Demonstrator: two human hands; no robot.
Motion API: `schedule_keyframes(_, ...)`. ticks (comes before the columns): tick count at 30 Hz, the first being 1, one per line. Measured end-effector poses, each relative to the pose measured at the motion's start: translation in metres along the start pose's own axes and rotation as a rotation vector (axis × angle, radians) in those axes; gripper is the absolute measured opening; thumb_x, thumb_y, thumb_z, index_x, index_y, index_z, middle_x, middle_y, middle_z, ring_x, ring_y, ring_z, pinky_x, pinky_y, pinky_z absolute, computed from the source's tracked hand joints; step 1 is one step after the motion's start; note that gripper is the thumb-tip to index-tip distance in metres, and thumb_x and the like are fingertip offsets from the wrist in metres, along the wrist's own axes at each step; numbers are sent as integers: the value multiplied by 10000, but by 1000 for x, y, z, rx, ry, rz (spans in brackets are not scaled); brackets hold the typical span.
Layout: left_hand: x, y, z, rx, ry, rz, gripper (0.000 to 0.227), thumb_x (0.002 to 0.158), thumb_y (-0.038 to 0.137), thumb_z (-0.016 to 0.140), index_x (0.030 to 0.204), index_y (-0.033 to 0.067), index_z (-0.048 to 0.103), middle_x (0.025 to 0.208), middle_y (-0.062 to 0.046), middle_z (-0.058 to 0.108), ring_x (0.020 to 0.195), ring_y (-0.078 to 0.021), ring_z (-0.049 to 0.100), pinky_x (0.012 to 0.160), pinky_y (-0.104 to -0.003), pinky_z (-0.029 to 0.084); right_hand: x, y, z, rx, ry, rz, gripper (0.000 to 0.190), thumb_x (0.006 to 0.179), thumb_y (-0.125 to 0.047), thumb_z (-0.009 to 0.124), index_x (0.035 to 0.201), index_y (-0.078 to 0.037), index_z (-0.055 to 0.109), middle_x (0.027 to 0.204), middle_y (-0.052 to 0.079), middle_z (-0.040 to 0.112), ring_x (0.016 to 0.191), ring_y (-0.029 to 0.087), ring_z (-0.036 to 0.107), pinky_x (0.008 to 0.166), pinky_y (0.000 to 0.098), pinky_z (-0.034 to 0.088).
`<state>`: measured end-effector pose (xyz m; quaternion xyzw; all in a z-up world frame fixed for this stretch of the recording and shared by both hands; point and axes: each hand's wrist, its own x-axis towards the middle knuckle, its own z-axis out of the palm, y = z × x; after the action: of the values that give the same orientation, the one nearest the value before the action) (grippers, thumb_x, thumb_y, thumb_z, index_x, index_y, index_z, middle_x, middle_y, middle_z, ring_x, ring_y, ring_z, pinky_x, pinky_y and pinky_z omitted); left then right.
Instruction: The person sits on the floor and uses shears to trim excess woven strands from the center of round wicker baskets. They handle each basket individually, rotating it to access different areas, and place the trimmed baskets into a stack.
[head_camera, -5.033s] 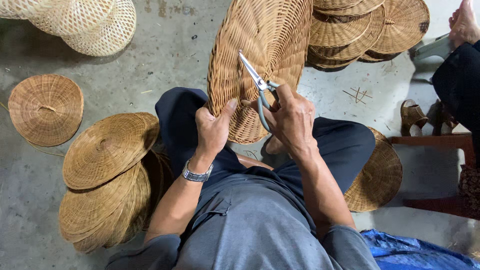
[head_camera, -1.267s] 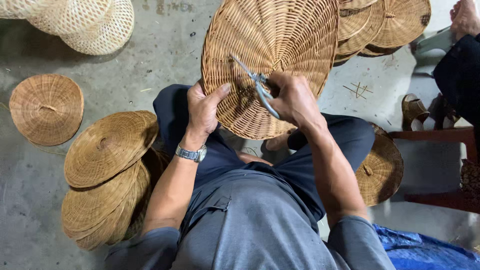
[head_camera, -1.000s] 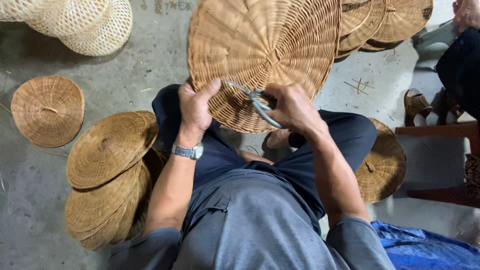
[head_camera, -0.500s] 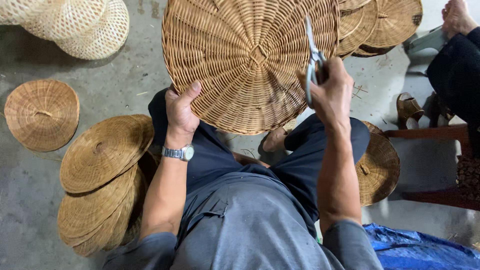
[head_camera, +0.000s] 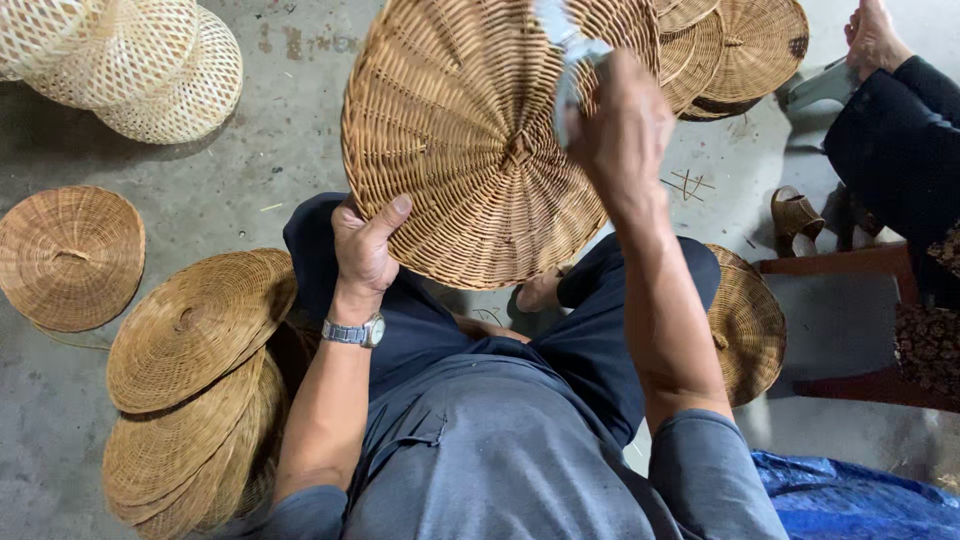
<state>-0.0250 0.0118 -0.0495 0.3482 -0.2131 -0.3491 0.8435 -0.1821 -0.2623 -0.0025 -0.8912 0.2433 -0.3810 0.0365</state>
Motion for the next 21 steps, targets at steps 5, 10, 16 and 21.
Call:
schedule_keyframes(5, -1, -5, -3, 65, 2, -34, 300, 977, -26, 735, 1270, -55, 681, 1211, -151, 738, 1046, -211, 711, 964, -362, 588, -21, -15, -10, 246, -108, -90, 333, 936, -183, 832, 1058, -36, 559, 892, 44, 590, 762, 154, 564, 625, 327, 476)
schedule_keyframes(10, 0, 4, -17, 8, 14, -65, 319, 945, -18, 744, 1256, -55, 684, 1204, -142, 739, 1036, -217, 718, 964, -367, 591, -15, 31, -22, 281, 90, 129, 386, 1075, -264, 868, 1036, -76, 534, 854, 9, 561, 731, 99, 525, 612, 288, 461)
schedule_keyframes(16, 10, 21, -41, -26, -29, -130, 403, 925, -24, 755, 1314, -40, 649, 1254, -140, 716, 1093, -241, 704, 1000, -385, 580, -10, 72, -50, 452, -62, 323, 524, 996, -373, 895, 1206, -54, 536, 879, 11, 554, 763, 85, 516, 678, 251, 488)
schedule_keyframes(21, 33, 36, -40, 250, -78, -112, 496, 878, 16, 779, 1348, -4, 622, 1270, -130, 705, 1158, -244, 668, 1040, -392, 558, -21, 53, -54, 1103, -118, 506, 437, 934, -258, 925, 1115, -11, 613, 889, 17, 607, 763, 63, 543, 735, 220, 471)
